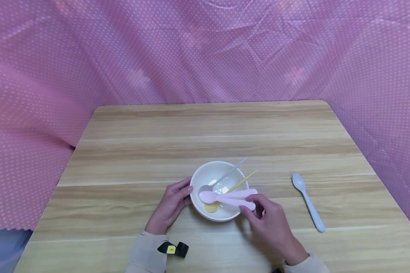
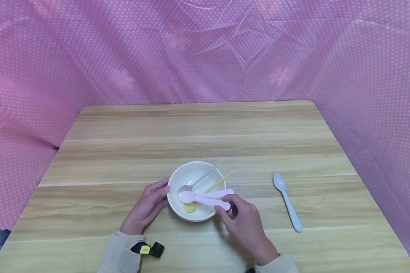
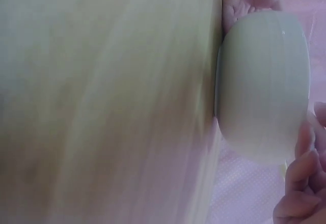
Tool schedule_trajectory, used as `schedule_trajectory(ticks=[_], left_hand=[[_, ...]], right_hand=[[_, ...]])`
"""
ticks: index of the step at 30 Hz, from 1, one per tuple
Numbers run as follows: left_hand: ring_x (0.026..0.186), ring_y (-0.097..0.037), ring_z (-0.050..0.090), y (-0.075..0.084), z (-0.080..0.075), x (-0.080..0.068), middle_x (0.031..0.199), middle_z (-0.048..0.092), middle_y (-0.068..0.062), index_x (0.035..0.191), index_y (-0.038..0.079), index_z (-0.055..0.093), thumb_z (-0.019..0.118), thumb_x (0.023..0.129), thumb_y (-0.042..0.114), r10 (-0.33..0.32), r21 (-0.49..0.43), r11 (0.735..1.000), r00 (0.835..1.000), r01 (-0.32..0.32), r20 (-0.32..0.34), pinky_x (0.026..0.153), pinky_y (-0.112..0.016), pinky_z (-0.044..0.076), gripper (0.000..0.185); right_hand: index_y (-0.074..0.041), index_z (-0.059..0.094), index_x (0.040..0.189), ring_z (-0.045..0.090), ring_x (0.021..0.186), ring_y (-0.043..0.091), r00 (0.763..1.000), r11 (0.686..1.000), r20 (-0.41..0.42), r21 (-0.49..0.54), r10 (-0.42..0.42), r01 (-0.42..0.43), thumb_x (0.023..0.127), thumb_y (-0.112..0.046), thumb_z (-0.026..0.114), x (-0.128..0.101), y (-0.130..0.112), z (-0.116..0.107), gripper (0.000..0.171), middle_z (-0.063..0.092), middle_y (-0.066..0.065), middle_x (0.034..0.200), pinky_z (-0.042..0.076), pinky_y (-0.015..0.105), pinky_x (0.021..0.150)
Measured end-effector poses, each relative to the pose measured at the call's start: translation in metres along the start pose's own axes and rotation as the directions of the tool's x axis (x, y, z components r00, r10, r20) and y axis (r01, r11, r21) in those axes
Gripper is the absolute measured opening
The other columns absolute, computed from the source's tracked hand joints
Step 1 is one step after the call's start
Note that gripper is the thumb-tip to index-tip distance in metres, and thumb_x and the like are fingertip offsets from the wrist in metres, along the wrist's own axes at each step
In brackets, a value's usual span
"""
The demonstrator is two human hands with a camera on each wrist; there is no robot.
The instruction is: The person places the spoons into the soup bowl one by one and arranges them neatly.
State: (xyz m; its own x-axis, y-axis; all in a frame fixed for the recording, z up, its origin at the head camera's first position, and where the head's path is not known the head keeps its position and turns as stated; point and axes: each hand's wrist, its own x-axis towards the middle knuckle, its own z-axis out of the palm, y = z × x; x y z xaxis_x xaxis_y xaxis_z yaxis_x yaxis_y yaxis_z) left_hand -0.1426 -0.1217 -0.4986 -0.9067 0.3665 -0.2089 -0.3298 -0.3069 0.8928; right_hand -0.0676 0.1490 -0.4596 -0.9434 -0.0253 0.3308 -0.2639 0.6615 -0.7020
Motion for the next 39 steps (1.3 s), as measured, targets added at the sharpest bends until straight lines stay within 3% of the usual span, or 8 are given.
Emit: schedule_trajectory(ticks=[4, 11, 22, 25, 29, 32, 39], left_hand=[[0.115, -0.018, 0.058, -0.001, 0.000, 0.000, 0.146, 0.041, -0.012, 0.141, 0.005, 0.041, 0.060, 0.091, 0.016, 0.001, 0.000, 1.000, 1.000, -0.001, -0.002, 0.090, -0.033, 0.052, 0.055], [0.116, -0.019, 0.057, -0.003, 0.000, 0.001, 0.147, 0.041, -0.013, 0.141, 0.004, 0.040, 0.059, 0.091, 0.016, 0.007, -0.002, 1.000, 1.000, -0.007, 0.007, 0.090, -0.033, 0.052, 0.055], [0.117, -0.020, 0.057, -0.004, 0.000, 0.000, 0.146, 0.040, -0.014, 0.141, 0.003, 0.040, 0.058, 0.092, 0.014, 0.010, -0.002, 1.000, 1.000, -0.010, 0.005, 0.090, -0.032, 0.052, 0.054], [0.116, -0.019, 0.057, -0.004, 0.001, 0.000, 0.146, 0.041, -0.014, 0.141, 0.002, 0.040, 0.058, 0.092, 0.014, 0.010, -0.002, 1.000, 1.000, -0.010, 0.006, 0.090, -0.032, 0.052, 0.054], [0.115, -0.019, 0.058, -0.004, 0.001, 0.000, 0.146, 0.041, -0.015, 0.141, 0.002, 0.039, 0.057, 0.092, 0.013, 0.012, -0.007, 1.000, 1.000, -0.012, 0.006, 0.089, -0.032, 0.052, 0.054], [0.114, -0.018, 0.058, -0.004, 0.000, 0.000, 0.146, 0.040, -0.017, 0.141, 0.000, 0.038, 0.058, 0.092, 0.014, 0.024, -0.006, 1.000, 1.000, -0.024, 0.013, 0.089, -0.031, 0.053, 0.055], [0.112, -0.018, 0.059, -0.005, 0.001, 0.001, 0.145, 0.041, -0.018, 0.141, -0.001, 0.038, 0.059, 0.091, 0.015, 0.038, 0.007, 0.999, 0.999, -0.038, 0.020, 0.086, -0.031, 0.054, 0.056]], right_hand=[[-0.010, 0.067, 0.091, 0.044, 0.055, -0.001, 0.999, 0.999, -0.029, 0.023, -0.022, 0.023, 0.075, -0.011, 0.079, -0.001, 0.005, -0.005, 0.021, 0.053, -0.013, 0.065, 0.040, 0.017, 0.044], [-0.005, 0.067, 0.090, 0.049, 0.057, 0.000, 0.983, 0.990, -0.131, 0.041, -0.130, 0.136, 0.073, 0.002, 0.076, 0.001, 0.017, -0.016, 0.020, 0.060, -0.009, 0.067, 0.041, 0.014, 0.046], [-0.003, 0.068, 0.086, 0.050, 0.059, 0.002, 0.972, 0.971, -0.182, -0.216, -0.148, 0.107, 0.071, -0.001, 0.076, 0.003, 0.038, -0.044, 0.017, 0.062, -0.007, 0.068, 0.039, 0.013, 0.052], [-0.004, 0.068, 0.088, 0.049, 0.061, 0.006, 0.982, 0.959, -0.162, -0.279, -0.098, 0.050, 0.072, -0.005, 0.076, 0.002, 0.043, -0.052, 0.018, 0.064, -0.002, 0.074, 0.038, 0.016, 0.052], [-0.005, 0.068, 0.095, 0.050, 0.067, 0.012, 0.995, 0.939, -0.092, -0.335, 0.046, -0.075, 0.077, -0.011, 0.074, 0.000, 0.048, -0.062, 0.020, 0.066, 0.005, 0.086, 0.038, 0.023, 0.055], [-0.005, 0.067, 0.100, 0.052, 0.072, 0.016, 0.990, 0.921, -0.036, -0.363, 0.135, -0.139, 0.080, -0.014, 0.071, -0.001, 0.051, -0.068, 0.022, 0.065, 0.009, 0.094, 0.041, 0.029, 0.058], [-0.001, 0.066, 0.103, 0.057, 0.080, 0.028, 0.971, 0.879, 0.020, -0.429, 0.240, -0.208, 0.082, -0.016, 0.068, -0.003, 0.061, -0.078, 0.026, 0.062, 0.018, 0.101, 0.047, 0.043, 0.065]])
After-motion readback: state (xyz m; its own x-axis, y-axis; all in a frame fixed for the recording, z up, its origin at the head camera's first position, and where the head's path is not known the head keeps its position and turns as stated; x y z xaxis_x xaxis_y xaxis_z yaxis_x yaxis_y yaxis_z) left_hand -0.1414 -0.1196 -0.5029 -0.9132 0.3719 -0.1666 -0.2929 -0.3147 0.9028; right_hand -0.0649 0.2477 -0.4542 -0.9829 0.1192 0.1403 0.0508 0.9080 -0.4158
